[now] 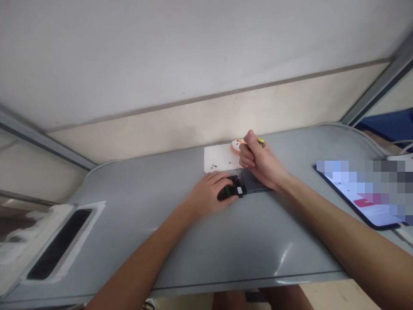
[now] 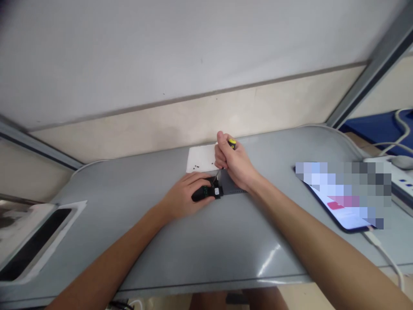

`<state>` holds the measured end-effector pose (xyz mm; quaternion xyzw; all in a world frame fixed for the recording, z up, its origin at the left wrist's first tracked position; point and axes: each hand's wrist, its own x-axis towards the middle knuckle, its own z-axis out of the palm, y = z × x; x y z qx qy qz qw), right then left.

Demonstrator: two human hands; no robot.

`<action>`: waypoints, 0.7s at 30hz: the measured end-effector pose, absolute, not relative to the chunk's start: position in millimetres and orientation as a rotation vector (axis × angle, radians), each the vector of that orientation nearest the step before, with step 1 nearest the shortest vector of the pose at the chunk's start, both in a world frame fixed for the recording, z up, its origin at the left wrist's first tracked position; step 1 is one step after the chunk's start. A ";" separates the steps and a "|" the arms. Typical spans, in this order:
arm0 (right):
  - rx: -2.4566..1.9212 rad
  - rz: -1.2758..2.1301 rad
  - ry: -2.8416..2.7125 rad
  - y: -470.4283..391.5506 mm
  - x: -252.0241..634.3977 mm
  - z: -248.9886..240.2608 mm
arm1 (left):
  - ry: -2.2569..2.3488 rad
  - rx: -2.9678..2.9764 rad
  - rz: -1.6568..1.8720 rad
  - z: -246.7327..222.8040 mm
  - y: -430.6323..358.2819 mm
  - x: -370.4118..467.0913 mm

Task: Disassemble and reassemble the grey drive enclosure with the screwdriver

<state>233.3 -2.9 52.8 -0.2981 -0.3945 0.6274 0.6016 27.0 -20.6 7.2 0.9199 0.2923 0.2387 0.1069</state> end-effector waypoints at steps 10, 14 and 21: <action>-0.660 1.514 -0.869 -2.9 237.0 56.1 | 0.864 2.695 0.722 8.7 -21.7 28.0; -0.683 1.486 -0.901 -1.9 237.4 52.5 | 0.868 2.696 0.705 9.4 -22.0 28.5; -0.687 1.555 -0.854 -3.6 238.7 61.8 | 0.884 2.694 0.698 8.3 -21.3 29.0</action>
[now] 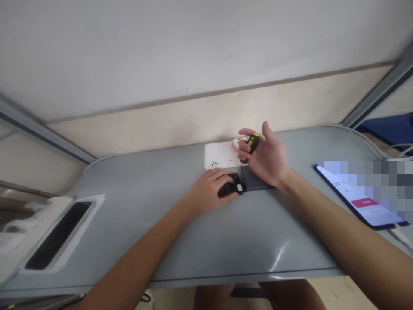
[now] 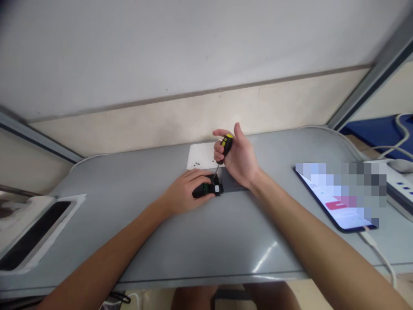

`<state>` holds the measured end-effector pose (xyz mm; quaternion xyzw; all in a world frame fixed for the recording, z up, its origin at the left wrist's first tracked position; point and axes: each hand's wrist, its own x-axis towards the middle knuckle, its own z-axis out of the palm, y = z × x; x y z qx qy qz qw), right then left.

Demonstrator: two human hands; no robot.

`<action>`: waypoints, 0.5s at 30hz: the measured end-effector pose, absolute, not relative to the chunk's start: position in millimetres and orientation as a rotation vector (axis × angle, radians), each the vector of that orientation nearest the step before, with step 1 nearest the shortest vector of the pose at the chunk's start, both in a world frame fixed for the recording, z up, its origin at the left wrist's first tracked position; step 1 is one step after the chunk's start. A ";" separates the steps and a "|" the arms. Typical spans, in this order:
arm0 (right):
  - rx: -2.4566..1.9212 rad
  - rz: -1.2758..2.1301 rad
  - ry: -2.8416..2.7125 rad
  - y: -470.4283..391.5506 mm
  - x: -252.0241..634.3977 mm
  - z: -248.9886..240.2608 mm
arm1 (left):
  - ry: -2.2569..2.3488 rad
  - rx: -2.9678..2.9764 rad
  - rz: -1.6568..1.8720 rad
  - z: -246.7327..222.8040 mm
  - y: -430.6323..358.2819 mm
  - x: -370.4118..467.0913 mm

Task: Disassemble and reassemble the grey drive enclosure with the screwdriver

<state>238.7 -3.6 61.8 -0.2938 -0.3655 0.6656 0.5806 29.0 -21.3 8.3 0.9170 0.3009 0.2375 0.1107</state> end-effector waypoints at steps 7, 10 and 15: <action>-0.599 1.597 -0.854 -8.0 238.8 59.7 | 0.900 2.676 0.677 10.2 -22.0 29.3; -0.631 1.547 -0.892 -7.8 236.2 57.6 | 0.929 2.662 0.657 12.7 -22.9 29.9; -0.683 1.480 -0.896 -3.7 235.2 57.5 | 0.917 2.647 0.659 14.2 -23.2 30.9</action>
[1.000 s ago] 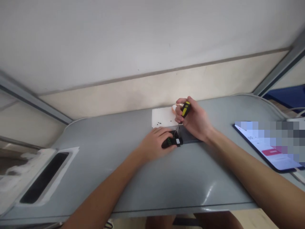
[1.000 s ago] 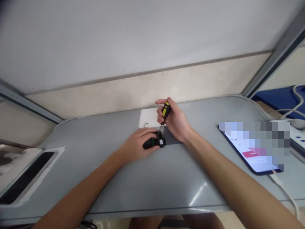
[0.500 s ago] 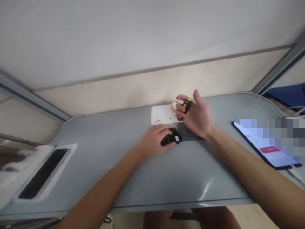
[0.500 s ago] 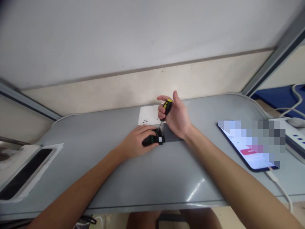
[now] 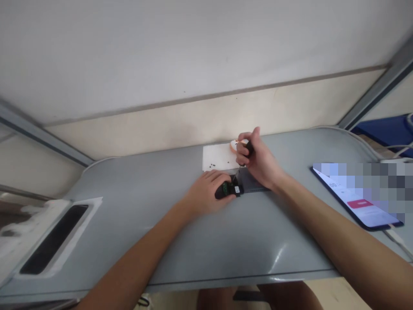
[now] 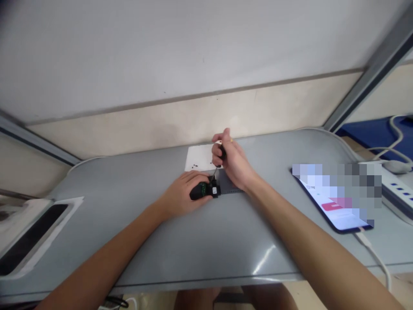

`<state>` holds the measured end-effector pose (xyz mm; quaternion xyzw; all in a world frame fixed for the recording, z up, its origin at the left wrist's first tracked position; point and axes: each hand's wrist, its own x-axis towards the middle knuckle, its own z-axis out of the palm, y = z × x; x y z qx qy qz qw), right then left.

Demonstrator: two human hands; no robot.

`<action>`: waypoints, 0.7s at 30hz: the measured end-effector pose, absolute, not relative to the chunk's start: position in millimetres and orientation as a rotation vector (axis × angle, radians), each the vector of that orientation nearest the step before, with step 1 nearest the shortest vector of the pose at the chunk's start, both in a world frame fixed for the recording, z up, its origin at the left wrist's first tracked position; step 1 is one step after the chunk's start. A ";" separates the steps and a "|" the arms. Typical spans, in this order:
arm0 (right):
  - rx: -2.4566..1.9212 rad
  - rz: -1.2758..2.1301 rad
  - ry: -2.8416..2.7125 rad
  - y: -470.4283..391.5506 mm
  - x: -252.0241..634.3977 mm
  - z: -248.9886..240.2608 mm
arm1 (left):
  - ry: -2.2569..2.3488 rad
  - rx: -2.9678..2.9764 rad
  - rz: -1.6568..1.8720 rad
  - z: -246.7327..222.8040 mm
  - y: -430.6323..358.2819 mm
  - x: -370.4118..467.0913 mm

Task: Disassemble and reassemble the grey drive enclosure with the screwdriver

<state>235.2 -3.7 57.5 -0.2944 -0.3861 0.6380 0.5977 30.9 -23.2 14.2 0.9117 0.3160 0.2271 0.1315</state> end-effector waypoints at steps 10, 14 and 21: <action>-0.632 1.507 -0.845 3.8 241.2 47.3 | 0.859 2.696 0.727 11.0 -21.5 28.9; -0.707 1.347 -0.950 4.5 238.0 43.5 | 0.865 2.698 0.714 11.5 -22.1 29.0; -0.976 0.951 -1.200 3.7 242.1 37.9 | 0.867 2.705 0.707 10.7 -21.4 28.6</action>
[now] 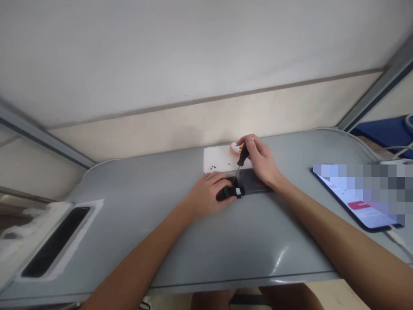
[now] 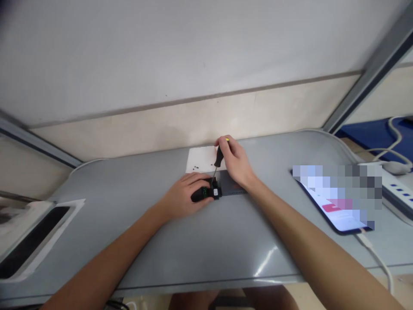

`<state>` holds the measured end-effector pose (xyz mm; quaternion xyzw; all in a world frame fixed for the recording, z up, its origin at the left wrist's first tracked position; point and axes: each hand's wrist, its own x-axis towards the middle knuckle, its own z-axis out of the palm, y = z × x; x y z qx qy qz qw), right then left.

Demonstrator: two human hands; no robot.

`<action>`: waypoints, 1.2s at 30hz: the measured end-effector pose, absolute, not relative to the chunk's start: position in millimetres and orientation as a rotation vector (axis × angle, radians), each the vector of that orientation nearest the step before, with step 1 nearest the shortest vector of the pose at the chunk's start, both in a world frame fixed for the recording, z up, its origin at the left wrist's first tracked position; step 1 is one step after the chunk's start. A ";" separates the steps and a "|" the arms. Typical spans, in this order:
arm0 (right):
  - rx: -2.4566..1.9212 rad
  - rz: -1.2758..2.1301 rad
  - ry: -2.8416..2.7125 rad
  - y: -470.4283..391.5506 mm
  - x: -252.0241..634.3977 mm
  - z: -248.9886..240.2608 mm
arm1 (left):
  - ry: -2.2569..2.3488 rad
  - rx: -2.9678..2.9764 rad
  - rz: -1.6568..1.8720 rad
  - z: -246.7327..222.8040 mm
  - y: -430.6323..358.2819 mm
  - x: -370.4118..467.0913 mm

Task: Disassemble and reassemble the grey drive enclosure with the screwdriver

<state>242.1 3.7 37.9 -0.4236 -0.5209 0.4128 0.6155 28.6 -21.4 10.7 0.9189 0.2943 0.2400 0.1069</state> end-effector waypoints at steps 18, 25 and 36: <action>-1.290 0.623 -0.937 27.3 268.5 8.2 | 0.837 2.640 0.742 4.8 -24.4 31.4; -1.282 0.664 -0.947 29.1 268.7 6.4 | 0.862 2.509 0.926 12.3 -23.8 29.4; -1.173 0.789 -0.911 22.4 265.3 15.6 | 1.187 2.302 1.149 -0.1 -6.3 26.2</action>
